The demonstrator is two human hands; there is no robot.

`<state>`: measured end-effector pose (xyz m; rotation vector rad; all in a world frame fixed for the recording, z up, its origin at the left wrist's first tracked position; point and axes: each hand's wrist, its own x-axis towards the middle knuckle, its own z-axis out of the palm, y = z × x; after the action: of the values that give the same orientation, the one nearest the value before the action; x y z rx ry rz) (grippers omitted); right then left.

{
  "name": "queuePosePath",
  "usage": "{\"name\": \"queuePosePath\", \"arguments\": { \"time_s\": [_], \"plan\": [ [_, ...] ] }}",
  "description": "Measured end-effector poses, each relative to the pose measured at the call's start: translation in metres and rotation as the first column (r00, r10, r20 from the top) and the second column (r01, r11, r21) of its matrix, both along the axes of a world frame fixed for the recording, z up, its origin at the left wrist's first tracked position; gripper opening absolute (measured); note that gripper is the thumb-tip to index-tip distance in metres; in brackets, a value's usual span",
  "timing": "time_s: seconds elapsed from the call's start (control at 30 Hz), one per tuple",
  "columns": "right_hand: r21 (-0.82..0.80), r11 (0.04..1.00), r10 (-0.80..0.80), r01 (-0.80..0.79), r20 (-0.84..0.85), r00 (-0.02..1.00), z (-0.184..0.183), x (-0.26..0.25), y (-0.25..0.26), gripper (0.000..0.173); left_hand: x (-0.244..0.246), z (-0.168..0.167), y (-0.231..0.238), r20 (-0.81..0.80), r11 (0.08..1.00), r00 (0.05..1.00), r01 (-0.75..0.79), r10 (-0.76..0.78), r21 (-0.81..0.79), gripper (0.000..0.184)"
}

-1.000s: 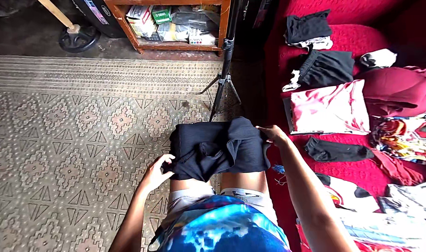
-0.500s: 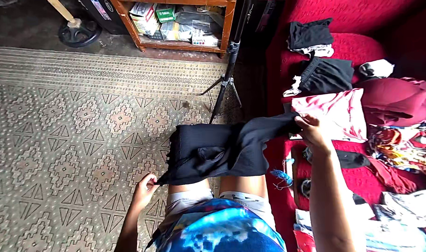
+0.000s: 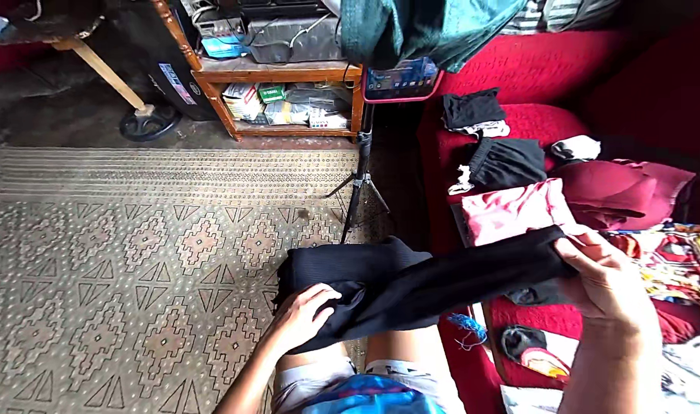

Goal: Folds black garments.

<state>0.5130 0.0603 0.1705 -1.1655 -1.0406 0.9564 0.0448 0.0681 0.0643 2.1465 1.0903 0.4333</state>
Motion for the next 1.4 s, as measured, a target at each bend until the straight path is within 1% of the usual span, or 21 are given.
{"name": "queuePosePath", "arguments": {
  "time_s": [0.1,0.17,0.23,0.33,0.4,0.5,0.53,0.63,0.7,0.77,0.8,0.87,0.9,0.97,1.0,1.07,1.13,1.2,1.27,1.33,1.4],
  "plan": [
    [-0.038,0.997,-0.064,0.068,0.097,0.993,0.007,0.025,-0.032,0.019,-0.002,-0.001,0.014,-0.135,0.979,0.982,0.108,-0.132,-0.175,0.034],
    [-0.049,0.994,-0.087,0.094,0.133,0.987,-0.002,0.046,-0.047,0.017,-0.008,-0.003,0.024,-0.136,0.960,0.972,0.158,-0.193,-0.232,0.033],
    [-0.053,0.994,-0.092,0.101,0.142,0.985,-0.013,0.062,-0.061,0.016,-0.011,-0.003,0.033,-0.120,0.951,0.971,0.170,-0.206,-0.260,0.037],
    [-0.090,0.986,-0.125,0.143,0.184,0.975,-0.023,0.067,-0.080,0.016,-0.014,0.003,0.045,-0.075,0.959,0.983,0.143,-0.166,-0.243,0.037],
    [-0.133,0.975,-0.136,0.179,0.282,0.950,-0.033,0.070,-0.090,0.017,-0.021,0.001,0.057,-0.017,0.971,0.990,0.132,-0.138,-0.199,0.036],
    [-0.293,0.914,-0.102,0.280,0.501,0.859,-0.069,0.071,-0.098,0.034,-0.026,-0.012,0.071,-0.040,0.978,0.992,0.114,-0.123,-0.177,0.037],
    [-0.371,0.881,-0.066,0.293,0.517,0.854,-0.084,0.067,-0.097,0.034,-0.025,-0.015,0.072,-0.073,0.979,0.991,0.094,-0.109,-0.182,0.037],
    [-0.532,0.789,-0.025,0.307,0.472,0.882,-0.123,0.054,-0.085,0.026,-0.017,-0.017,0.057,-0.058,0.995,0.998,-0.033,0.028,-0.097,0.033],
    [-0.542,0.768,-0.053,0.340,0.476,0.878,-0.130,0.047,-0.077,0.024,-0.016,-0.014,0.035,-0.016,0.981,0.981,-0.194,0.194,0.029,0.030],
    [-0.488,0.772,-0.137,0.407,0.497,0.857,-0.127,0.045,-0.072,0.023,-0.021,-0.013,0.007,0.027,0.929,0.938,-0.346,0.345,0.133,0.030],
    [-0.433,0.786,-0.211,0.441,0.484,0.849,-0.122,0.045,-0.068,0.019,-0.025,-0.013,-0.006,0.052,0.899,0.913,-0.408,0.405,0.160,0.031],
    [-0.330,0.813,-0.370,0.479,0.343,0.863,-0.110,0.046,-0.059,0.005,-0.030,-0.019,-0.034,0.098,0.843,0.864,-0.503,0.493,0.192,0.033],
    [-0.309,0.826,-0.407,0.472,0.254,0.878,-0.103,0.047,-0.054,0.009,-0.033,-0.026,-0.046,0.108,0.819,0.844,-0.536,0.526,0.203,0.034],
    [-0.320,0.840,-0.408,0.439,0.161,0.899,-0.096,0.051,-0.044,0.013,-0.035,-0.042,-0.066,0.122,0.781,0.815,-0.579,0.567,0.235,0.038],
    [-0.342,0.836,-0.395,0.429,0.169,0.903,-0.096,0.051,-0.038,0.011,-0.036,-0.050,-0.072,0.126,0.761,0.803,-0.593,0.583,0.261,0.039],
    [-0.380,0.814,-0.349,0.439,0.283,0.893,-0.094,0.047,-0.028,0.003,-0.037,-0.063,-0.079,0.136,0.735,0.794,-0.602,0.592,0.312,0.039],
    [-0.345,0.821,-0.305,0.454,0.408,0.861,-0.085,0.042,-0.020,0.009,-0.038,-0.075,-0.079,0.169,0.721,0.796,-0.600,0.581,0.346,0.036],
    [-0.257,0.849,-0.309,0.462,0.467,0.828,-0.073,0.040,-0.015,0.013,-0.042,-0.084,-0.078,0.211,0.719,0.803,-0.594,0.558,0.362,0.034],
    [-0.225,0.863,-0.320,0.452,0.450,0.834,-0.067,0.040,-0.015,0.013,-0.047,-0.086,-0.078,0.240,0.726,0.808,-0.588,0.537,0.356,0.034],
    [-0.262,0.854,-0.323,0.450,0.413,0.852,-0.065,0.041,-0.015,0.009,-0.049,-0.083,-0.075,0.257,0.743,0.814,-0.580,0.521,0.334,0.032],
    [-0.334,0.842,-0.298,0.423,0.365,0.882,-0.067,0.043,-0.013,0.004,-0.045,-0.071,-0.066,0.244,0.762,0.831,-0.556,0.500,0.331,0.029]
  ]
}}
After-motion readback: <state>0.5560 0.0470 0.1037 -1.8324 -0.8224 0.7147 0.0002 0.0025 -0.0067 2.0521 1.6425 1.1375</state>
